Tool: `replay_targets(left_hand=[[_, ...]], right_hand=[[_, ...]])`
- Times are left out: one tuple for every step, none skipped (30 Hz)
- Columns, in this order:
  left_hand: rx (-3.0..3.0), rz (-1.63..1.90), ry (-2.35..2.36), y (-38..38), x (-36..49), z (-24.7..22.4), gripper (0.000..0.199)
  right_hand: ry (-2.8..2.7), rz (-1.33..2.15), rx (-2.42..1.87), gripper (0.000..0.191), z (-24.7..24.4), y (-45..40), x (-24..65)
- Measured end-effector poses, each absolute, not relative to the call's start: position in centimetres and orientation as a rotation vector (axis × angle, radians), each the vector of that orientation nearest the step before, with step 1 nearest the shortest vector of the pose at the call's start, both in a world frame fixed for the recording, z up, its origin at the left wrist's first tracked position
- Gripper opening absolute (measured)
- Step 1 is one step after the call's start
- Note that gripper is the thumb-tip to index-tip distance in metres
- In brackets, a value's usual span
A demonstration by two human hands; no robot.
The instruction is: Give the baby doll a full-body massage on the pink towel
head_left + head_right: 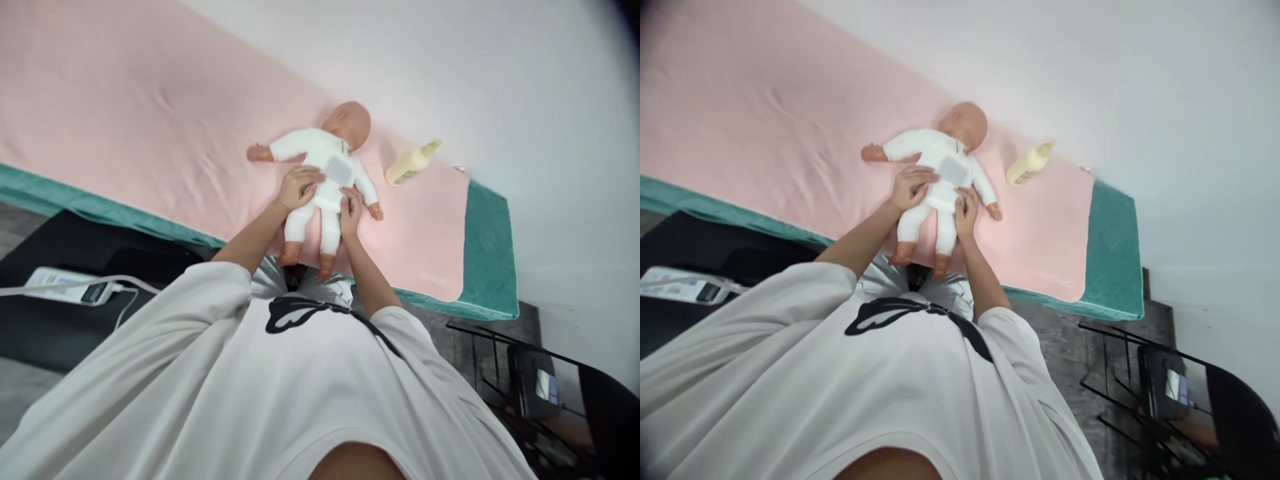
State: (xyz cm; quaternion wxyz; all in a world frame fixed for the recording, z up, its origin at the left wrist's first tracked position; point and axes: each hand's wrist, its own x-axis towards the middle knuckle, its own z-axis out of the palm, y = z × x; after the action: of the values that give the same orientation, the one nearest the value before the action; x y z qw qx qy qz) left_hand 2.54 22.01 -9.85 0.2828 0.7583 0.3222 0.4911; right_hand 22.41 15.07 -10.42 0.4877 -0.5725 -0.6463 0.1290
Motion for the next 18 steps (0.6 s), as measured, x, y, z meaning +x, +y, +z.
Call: replay_targets(left_hand=[[1.994,1.301,0.872,22.0,2.6,-10.0,0.041],[1.955,1.297,0.883,22.0,2.6,-10.1,0.041],[1.917,1.300,0.899,22.0,2.7,-10.2,0.042],[1.893,1.299,0.912,22.1,2.7,-10.3,0.044],[1.895,1.291,0.920,22.2,2.8,-10.4,0.046],[1.911,1.277,0.926,22.2,2.8,-10.5,0.048],[1.930,1.259,0.932,22.3,2.8,-10.5,0.050],[1.946,1.241,0.941,22.3,2.8,-10.5,0.051],[1.955,1.226,0.953,22.3,2.8,-10.4,0.052],[1.957,1.214,0.966,22.2,2.8,-10.3,0.052],[1.957,1.204,0.976,22.1,2.7,-10.1,0.052],[1.962,1.199,0.981,22.0,2.6,-9.9,0.051],[1.977,1.199,0.977,21.9,2.6,-9.6,0.050],[2.001,1.204,0.966,21.8,2.5,-9.3,0.049],[2.026,1.213,0.952,21.7,2.5,-9.0,0.048],[2.044,1.222,0.941,21.6,2.4,-8.7,0.048],[2.056,1.224,0.932,21.5,2.4,-8.5,0.048],[2.062,1.217,0.924,21.5,2.3,-8.3,0.048]], right_hand=[[-1.587,0.315,-1.385,0.043,-10.6,15.0,22.5],[-1.599,0.316,-1.372,0.045,-10.8,14.9,22.6],[-1.601,0.312,-1.356,0.046,-10.9,14.8,22.7],[-1.621,0.320,-1.356,0.047,-10.9,14.7,22.7],[-1.637,0.326,-1.366,0.047,-10.9,14.5,22.7],[-1.650,0.329,-1.380,0.047,-10.9,14.4,22.7],[-1.659,0.328,-1.392,0.046,-10.8,14.2,22.7],[-1.659,0.322,-1.394,0.046,-10.7,14.1,22.6],[-1.651,0.312,-1.387,0.046,-10.6,14.0,22.6],[-1.638,0.301,-1.373,0.046,-10.6,14.0,22.5],[-1.623,0.289,-1.358,0.046,-10.5,14.0,22.5],[-1.610,0.279,-1.347,0.047,-10.5,14.0,22.4],[-1.597,0.270,-1.335,0.047,-10.4,14.0,22.4],[-1.587,0.264,-1.322,0.048,-10.4,14.1,22.3],[-1.582,0.262,-1.313,0.048,-10.3,14.2,22.3],[-1.581,0.267,-1.313,0.049,-10.2,14.3,22.2],[-1.582,0.276,-1.322,0.049,-10.0,14.3,22.2],[-1.587,0.290,-1.342,0.049,-9.9,14.3,22.1]])
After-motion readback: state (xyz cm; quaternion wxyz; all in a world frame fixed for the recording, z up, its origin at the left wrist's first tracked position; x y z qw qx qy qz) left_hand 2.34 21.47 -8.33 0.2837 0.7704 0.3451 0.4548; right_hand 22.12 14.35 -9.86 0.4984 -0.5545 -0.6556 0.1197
